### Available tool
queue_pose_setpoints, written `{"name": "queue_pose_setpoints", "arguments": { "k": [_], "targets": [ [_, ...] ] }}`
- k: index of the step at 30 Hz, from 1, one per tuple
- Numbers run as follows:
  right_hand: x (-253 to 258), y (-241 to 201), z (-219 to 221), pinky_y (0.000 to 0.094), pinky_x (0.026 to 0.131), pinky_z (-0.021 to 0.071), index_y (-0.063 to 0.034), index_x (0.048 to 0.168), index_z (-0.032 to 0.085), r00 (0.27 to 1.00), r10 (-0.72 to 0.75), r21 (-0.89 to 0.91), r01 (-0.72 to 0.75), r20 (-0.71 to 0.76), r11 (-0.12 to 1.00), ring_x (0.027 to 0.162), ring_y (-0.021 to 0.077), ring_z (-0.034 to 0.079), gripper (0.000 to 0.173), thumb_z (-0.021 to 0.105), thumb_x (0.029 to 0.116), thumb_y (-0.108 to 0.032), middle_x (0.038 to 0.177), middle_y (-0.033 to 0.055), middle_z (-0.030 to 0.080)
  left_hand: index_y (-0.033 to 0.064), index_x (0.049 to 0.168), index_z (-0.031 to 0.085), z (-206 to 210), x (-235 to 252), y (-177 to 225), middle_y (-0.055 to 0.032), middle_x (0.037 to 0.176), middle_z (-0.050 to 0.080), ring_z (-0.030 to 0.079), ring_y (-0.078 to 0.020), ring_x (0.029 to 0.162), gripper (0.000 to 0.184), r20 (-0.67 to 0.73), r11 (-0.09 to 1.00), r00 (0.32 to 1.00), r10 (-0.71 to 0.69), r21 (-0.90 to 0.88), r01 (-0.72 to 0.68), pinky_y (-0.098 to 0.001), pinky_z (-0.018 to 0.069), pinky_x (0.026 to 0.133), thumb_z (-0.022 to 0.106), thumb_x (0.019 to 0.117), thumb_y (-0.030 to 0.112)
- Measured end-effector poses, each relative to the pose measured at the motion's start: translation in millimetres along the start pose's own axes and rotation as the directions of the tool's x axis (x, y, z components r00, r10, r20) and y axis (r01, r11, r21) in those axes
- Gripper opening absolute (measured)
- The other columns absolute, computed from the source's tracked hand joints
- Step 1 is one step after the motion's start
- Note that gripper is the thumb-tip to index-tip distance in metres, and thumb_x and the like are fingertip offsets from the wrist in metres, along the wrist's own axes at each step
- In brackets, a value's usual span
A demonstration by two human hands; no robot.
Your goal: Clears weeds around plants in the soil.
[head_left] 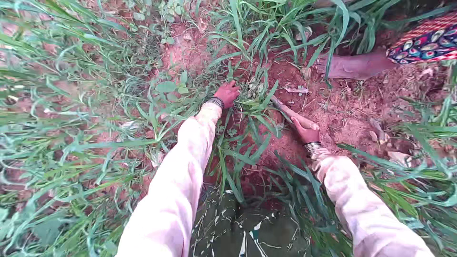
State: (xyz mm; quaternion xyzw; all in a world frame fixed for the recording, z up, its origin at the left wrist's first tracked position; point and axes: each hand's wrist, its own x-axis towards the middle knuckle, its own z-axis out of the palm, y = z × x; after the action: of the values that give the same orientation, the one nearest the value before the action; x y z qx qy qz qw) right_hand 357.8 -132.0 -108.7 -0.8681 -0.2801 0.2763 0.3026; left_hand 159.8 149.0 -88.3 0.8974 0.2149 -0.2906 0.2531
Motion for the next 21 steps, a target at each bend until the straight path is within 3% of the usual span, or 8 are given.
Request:
{"name": "queue_pose_setpoints", "arguments": {
  "k": [2, 4, 8, 11, 14, 17, 19, 21],
  "targets": [
    [-0.5, 2.3, -0.5, 0.0491, 0.101, 0.0505, 0.0118, 0.114, 0.07, 1.0, -0.015, 0.004, 0.015, -0.004, 1.0, 0.106, 0.0348, 0.071, 0.052, 0.071, 0.0929, -0.036, 0.11, 0.0294, 0.072, -0.0062, 0.14, 0.056, -3.0, 3.6, 2.4, -0.0246, 0.155, 0.047, 0.03, -0.0472, 0.151, 0.059, 0.01, 0.998, 0.998, -0.061, 0.015, 0.061, -0.0647, 0.0266, 0.118, 0.08, 0.0868, 0.004],
    [-1.0, 2.7, -0.3, 0.0483, 0.101, 0.0511, 0.0124, 0.113, 0.07, 1.0, -0.027, 0.005, 0.027, -0.014, 1.0, 0.105, 0.0339, 0.071, 0.052, 0.071, 0.0929, -0.035, 0.109, 0.0296, 0.072, -0.0075, 0.142, 0.053, -4.5, 6.2, 2.0, -0.0276, 0.155, 0.044, 0.033, -0.0475, 0.149, 0.059, -0.003, 0.991, 0.991, -0.134, 0.015, 0.134, -0.0627, 0.0289, 0.118, 0.077, 0.0903, 0.007],
    [0.1, -0.5, -0.5, 0.0418, 0.102, 0.0514, 0.0136, 0.113, 0.069, 1.0, 0.002, -0.023, -0.002, -0.01, 1.0, 0.105, 0.0304, 0.072, 0.054, 0.072, 0.0922, -0.036, 0.11, 0.0289, 0.072, -0.0129, 0.131, 0.059, -15.9, 11.9, 23.6, -0.0344, 0.143, 0.051, 0.052, -0.0498, 0.133, 0.046, 0.085, 0.931, 0.931, -0.354, -0.066, 0.36, -0.0646, 0.0434, 0.106, 0.071, 0.0943, 0.012],
    [0.5, -4.1, -2.6, 0.0438, 0.105, 0.0491, 0.0125, 0.116, 0.069, 0.999, 0.03, -0.042, -0.029, 0.02, 0.999, 0.109, 0.0327, 0.071, 0.051, 0.07, 0.0939, -0.034, 0.113, 0.0299, 0.071, -0.0136, 0.125, 0.061, -26.8, 12.5, 29.7, -0.0346, 0.137, 0.057, 0.053, -0.0491, 0.133, 0.042, 0.179, 0.874, 0.887, -0.427, -0.171, 0.455, -0.067, 0.0426, 0.106, 0.066, 0.0988, 0.019],
    [0.0, 4.1, -1.0, 0.0505, 0.101, 0.0493, 0.0128, 0.113, 0.069, 1.0, -0.024, -0.027, 0.025, 0.01, 0.999, 0.107, 0.0352, 0.07, 0.053, 0.07, 0.0942, -0.037, 0.11, 0.0308, 0.071, -0.0155, 0.13, 0.056, -9.6, -0.2, 16.3, -0.0375, 0.136, 0.055, 0.052, -0.0498, 0.133, 0.048, 0.115, 0.802, 0.903, -0.415, -0.423, 0.422, -0.0655, 0.04, 0.109, 0.064, 0.0996, 0.021],
    [-1.3, 4.7, -2.3, 0.0511, 0.1, 0.0498, 0.0127, 0.112, 0.07, 0.999, -0.037, -0.024, 0.037, 0.008, 0.999, 0.105, 0.0354, 0.071, 0.053, 0.07, 0.0939, -0.037, 0.108, 0.0307, 0.071, -0.0156, 0.129, 0.058, 22.6, -25.2, 29.6, -0.0373, 0.131, 0.059, 0.056, -0.0481, 0.13, 0.049, 0.023, 0.741, 0.946, -0.323, -0.616, 0.268, -0.0615, 0.0413, 0.111, 0.072, 0.0954, 0.017],
    [-1.7, 3.6, -2.5, 0.0494, 0.101, 0.0498, 0.0132, 0.113, 0.069, 0.999, -0.031, -0.002, 0.031, 0.009, 1.0, 0.106, 0.035, 0.07, 0.052, 0.07, 0.0942, -0.035, 0.109, 0.031, 0.071, -0.016, 0.13, 0.058, 34.5, -47.8, 38.6, -0.0367, 0.132, 0.059, 0.055, -0.0471, 0.13, 0.05, 0.005, 0.766, 0.971, -0.24, -0.613, 0.193, -0.0587, 0.0395, 0.113, 0.072, 0.0937, 0.016],
    [-0.8, -0.4, -2.3, 0.0483, 0.103, 0.0492, 0.0132, 0.116, 0.068, 0.999, -0.023, 0.003, 0.023, 0.023, 1.0, 0.109, 0.0346, 0.07, 0.052, 0.07, 0.0946, -0.034, 0.113, 0.031, 0.07, -0.0145, 0.129, 0.059, 31.9, -62.0, 32.3, -0.0343, 0.133, 0.06, 0.055, -0.0468, 0.13, 0.047, -0.035, 0.827, 0.968, -0.25, -0.528, 0.194, -0.0601, 0.04, 0.111, 0.072, 0.0926, 0.012]
  ]
}}
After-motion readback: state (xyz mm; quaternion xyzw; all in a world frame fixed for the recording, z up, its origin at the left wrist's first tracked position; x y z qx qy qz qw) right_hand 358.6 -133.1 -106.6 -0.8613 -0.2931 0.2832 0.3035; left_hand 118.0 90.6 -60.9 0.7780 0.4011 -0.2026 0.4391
